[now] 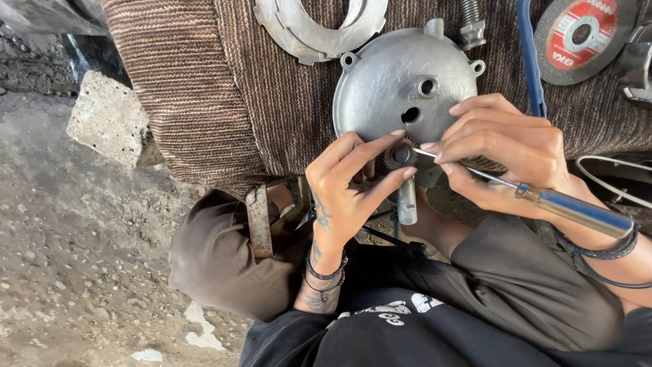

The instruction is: Cleaning and inspecting a motorcycle gear using a screwdriver and a file

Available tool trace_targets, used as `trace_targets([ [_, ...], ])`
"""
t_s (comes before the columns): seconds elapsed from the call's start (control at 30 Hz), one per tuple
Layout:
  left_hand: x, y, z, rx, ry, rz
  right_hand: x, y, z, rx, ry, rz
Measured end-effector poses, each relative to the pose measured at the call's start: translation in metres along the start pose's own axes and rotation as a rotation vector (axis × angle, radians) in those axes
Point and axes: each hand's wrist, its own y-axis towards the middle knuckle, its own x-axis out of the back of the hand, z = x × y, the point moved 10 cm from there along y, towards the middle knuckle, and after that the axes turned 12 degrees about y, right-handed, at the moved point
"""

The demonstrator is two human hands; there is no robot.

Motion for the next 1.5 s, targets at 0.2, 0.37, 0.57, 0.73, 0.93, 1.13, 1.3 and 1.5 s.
trace_targets([
  [0.2,-0.001,0.000,0.001,-0.002,0.008,-0.009,-0.002,0.005,0.001,0.047,-0.031,-0.001],
  [0.37,0.001,0.000,0.000,0.007,-0.008,-0.012,-0.001,0.005,0.004,0.010,-0.035,0.008],
  [0.57,0.001,-0.001,-0.001,-0.008,-0.013,-0.003,-0.004,0.005,0.002,0.021,-0.044,0.006],
  [0.73,0.001,-0.002,0.001,0.003,-0.012,0.016,0.003,-0.001,0.003,-0.078,-0.035,0.048],
  [0.93,0.010,-0.007,-0.010,-0.100,-0.099,-0.079,0.036,-0.015,-0.012,-0.107,0.259,-0.219],
  [1.13,0.013,-0.023,-0.028,-0.150,-0.342,-0.074,0.075,-0.009,-0.022,-0.045,0.004,-0.405],
  [1.3,-0.002,-0.036,-0.024,0.014,-0.841,-0.006,0.103,-0.007,-0.038,0.002,0.070,-0.512],
  [1.5,-0.002,-0.039,-0.034,-0.102,-1.086,-0.004,0.079,0.001,-0.036,-0.037,-0.082,-0.319],
])
